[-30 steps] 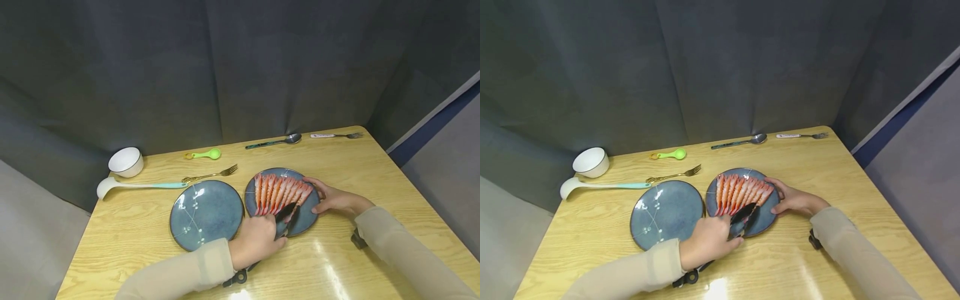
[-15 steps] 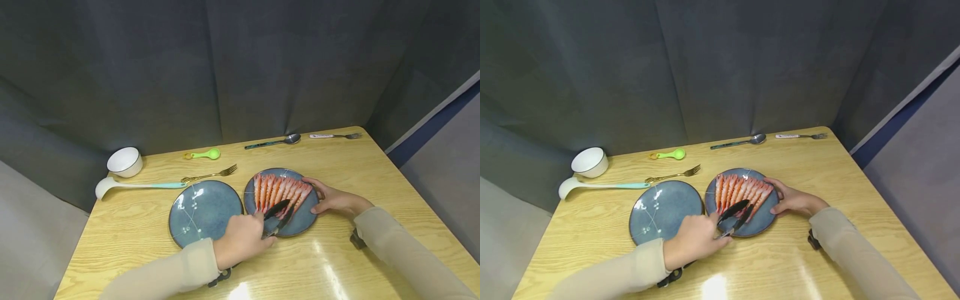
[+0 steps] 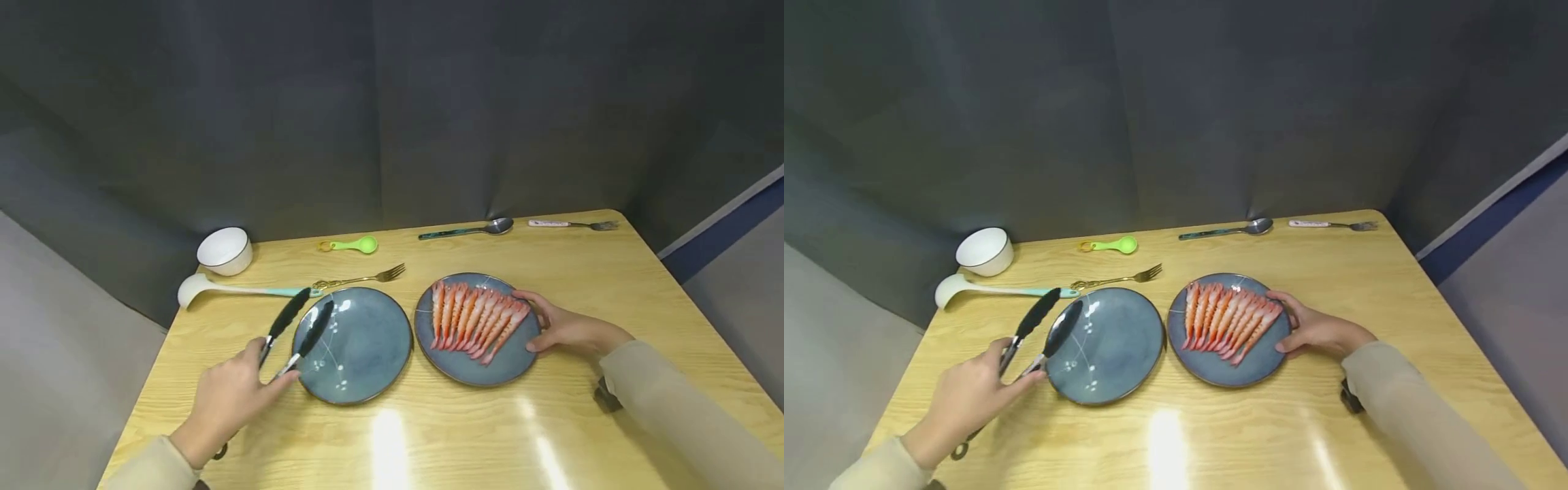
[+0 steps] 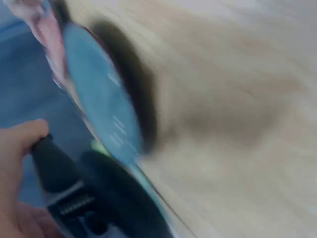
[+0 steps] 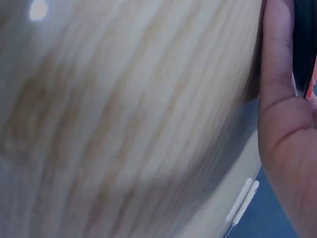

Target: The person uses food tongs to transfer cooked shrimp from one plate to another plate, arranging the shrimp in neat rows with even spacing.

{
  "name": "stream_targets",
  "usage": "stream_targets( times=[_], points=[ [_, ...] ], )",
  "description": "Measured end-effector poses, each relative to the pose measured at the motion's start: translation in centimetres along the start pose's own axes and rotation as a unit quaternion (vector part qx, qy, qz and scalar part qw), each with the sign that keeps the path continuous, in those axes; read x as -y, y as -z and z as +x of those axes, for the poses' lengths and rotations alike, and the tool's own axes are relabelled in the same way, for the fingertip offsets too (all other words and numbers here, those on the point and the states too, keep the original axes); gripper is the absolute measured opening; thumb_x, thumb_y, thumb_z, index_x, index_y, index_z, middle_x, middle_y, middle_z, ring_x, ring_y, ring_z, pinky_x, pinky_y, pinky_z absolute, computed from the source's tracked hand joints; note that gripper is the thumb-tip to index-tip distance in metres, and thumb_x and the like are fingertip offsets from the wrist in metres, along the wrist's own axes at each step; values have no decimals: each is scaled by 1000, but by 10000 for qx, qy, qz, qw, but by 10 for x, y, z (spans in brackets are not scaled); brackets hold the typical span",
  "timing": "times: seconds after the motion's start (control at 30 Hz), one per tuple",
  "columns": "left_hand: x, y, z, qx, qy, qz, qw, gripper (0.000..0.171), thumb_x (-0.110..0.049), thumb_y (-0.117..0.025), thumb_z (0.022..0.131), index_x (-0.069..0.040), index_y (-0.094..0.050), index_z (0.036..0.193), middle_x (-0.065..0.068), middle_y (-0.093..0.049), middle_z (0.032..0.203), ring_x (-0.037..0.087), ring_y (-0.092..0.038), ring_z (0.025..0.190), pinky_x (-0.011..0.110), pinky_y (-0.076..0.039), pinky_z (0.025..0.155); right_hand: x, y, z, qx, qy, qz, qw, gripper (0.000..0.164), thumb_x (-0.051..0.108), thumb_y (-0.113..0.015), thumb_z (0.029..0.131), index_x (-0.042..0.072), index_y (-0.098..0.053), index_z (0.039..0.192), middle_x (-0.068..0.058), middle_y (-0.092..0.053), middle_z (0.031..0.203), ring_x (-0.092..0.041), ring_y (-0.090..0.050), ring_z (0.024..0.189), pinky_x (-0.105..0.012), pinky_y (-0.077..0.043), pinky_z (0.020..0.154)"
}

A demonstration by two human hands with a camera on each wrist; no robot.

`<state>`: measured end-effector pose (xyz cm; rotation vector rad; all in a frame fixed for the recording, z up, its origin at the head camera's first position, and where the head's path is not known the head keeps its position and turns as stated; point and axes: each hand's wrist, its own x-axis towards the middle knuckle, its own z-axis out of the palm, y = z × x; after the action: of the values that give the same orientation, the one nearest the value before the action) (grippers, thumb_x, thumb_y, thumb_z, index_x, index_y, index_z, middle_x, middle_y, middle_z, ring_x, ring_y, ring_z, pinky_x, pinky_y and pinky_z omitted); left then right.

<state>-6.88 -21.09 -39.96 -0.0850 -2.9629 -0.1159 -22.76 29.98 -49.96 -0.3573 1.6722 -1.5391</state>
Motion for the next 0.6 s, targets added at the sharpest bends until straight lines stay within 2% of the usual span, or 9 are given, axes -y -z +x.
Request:
stream_targets(
  times=[0.1,0.17,0.27,0.4,0.6],
  points=[
    [41,-4,-12,730,827,93,9939,92,-74,-49,64,5,-48,111,6,-51,54,14,-41,39,30,-29,33,-1,3,5,77,-47,-134,9999,96,-9,-60,76,29,3,137,-18,1,136,-33,-43,104,-47,-45,71],
    [60,-10,-13,1236,1200,10,9850,97,-74,-47,64,9,-45,112,6,-49,53,16,-44,41,31,-30,34,-2,6,0,111,-68,-113,9999,95,-9,-59,76,29,4,137,-20,1,136,-32,-51,94,-47,-46,67],
    [82,-20,-15,1760,1645,-134,9704,102,-76,-47,62,13,-43,110,8,-49,55,18,-46,44,32,-32,36,-4,8,-3,197,9,-32,9998,94,-10,-58,77,28,5,137,-23,0,136,-32,-56,86,-46,-47,65],
    [100,-30,-19,1976,2142,-291,9561,94,-76,-52,59,11,-47,94,9,-49,61,19,-45,47,32,-33,39,-5,9,0,297,63,-115,9995,94,-9,-57,78,28,5,137,-25,-1,136,-31,-57,82,-46,-47,65],
    [111,-35,-20,2002,2722,-525,9397,66,-74,-53,60,-8,-45,58,6,-45,55,16,-39,41,28,-28,36,3,12,6,423,40,-366,9984,95,-9,-58,77,24,7,138,-29,-1,135,-33,-56,87,-48,-46,66]
  ],
)
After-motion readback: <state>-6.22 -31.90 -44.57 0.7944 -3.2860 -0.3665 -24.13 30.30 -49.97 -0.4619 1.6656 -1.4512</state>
